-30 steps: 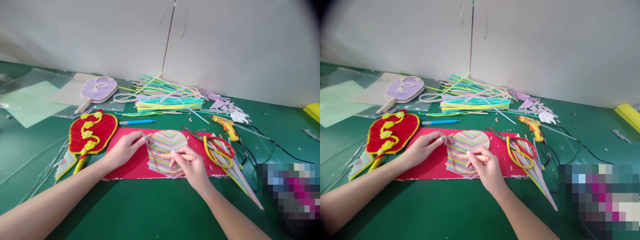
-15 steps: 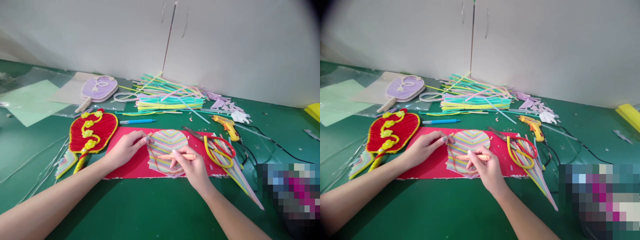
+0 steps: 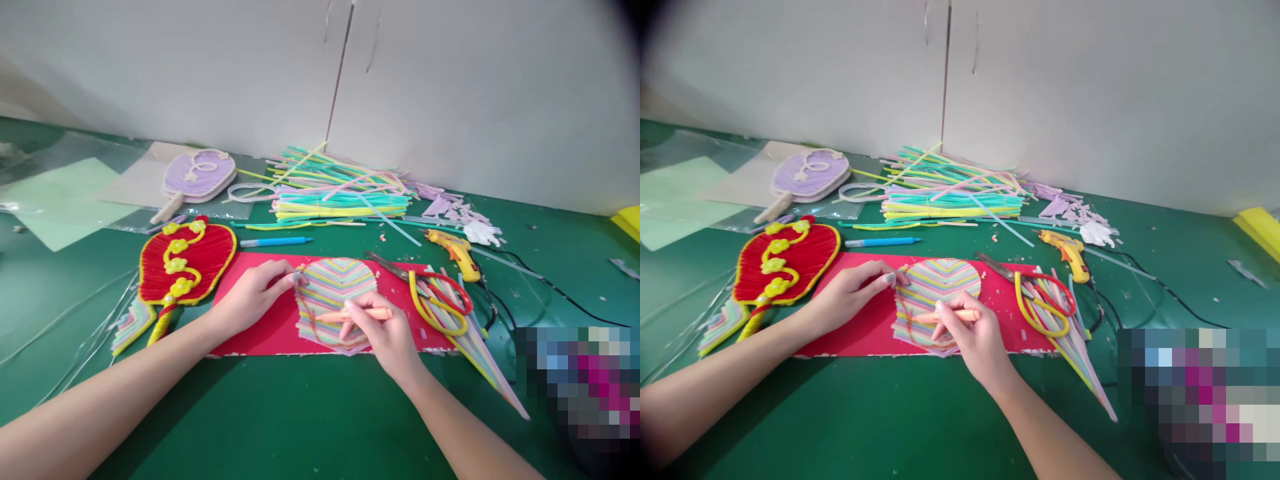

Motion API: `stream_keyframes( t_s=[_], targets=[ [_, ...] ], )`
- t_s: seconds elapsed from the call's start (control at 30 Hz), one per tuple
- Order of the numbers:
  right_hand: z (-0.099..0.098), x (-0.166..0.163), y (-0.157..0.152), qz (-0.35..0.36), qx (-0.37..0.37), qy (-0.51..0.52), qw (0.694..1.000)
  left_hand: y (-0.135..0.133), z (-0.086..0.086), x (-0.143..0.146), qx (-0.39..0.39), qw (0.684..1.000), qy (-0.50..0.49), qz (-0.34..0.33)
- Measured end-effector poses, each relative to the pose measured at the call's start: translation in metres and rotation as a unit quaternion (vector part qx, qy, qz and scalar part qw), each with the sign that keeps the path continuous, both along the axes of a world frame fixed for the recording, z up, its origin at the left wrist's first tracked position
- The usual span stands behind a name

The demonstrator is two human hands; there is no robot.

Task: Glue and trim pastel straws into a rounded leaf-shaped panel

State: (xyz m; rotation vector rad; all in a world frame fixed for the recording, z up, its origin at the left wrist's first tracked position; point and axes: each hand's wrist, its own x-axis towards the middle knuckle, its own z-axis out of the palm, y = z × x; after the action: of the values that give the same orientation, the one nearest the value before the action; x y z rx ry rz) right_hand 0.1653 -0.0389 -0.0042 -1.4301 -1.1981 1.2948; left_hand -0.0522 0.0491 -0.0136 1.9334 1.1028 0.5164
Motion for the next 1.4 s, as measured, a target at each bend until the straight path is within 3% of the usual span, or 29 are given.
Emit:
stream_keyframes(
  t_s=[0.4, 0.47, 0.53, 0.63, 0.73, 1.0, 1.4],
  targets=[
    [-0.002, 0.0, -0.002, -0.009, -0.011, 0.02, 1.0, 0.0, 0.0, 0.0, -0.001, 1.0, -0.004, -0.001],
    [-0.001, 0.005, -0.001, -0.06, 0.031, 0.035, 0.997, 0.0, 0.0, 0.0, -0.004, 1.0, -0.008, -0.002],
    [0.002, 0.014, 0.002, -0.159, 0.105, 0.039, 0.981, 0.0, -0.001, -0.001, -0.012, 1.0, -0.021, -0.005],
    [0.01, 0.033, 0.01, -0.338, 0.211, 0.039, 0.916, 0.001, -0.003, -0.001, -0.024, 0.999, -0.048, -0.007],
    [0.013, 0.048, 0.015, -0.407, 0.251, 0.064, 0.876, 0.003, -0.004, -0.002, -0.041, 0.997, -0.067, -0.002],
    [0.005, 0.05, 0.018, -0.401, 0.247, 0.09, 0.878, 0.006, 0.006, -0.001, -0.019, 0.993, -0.086, 0.081],
    [0.003, 0.05, 0.018, -0.402, 0.232, 0.095, 0.881, 0.006, 0.004, -0.002, -0.015, 0.994, -0.077, 0.077]
  ],
)
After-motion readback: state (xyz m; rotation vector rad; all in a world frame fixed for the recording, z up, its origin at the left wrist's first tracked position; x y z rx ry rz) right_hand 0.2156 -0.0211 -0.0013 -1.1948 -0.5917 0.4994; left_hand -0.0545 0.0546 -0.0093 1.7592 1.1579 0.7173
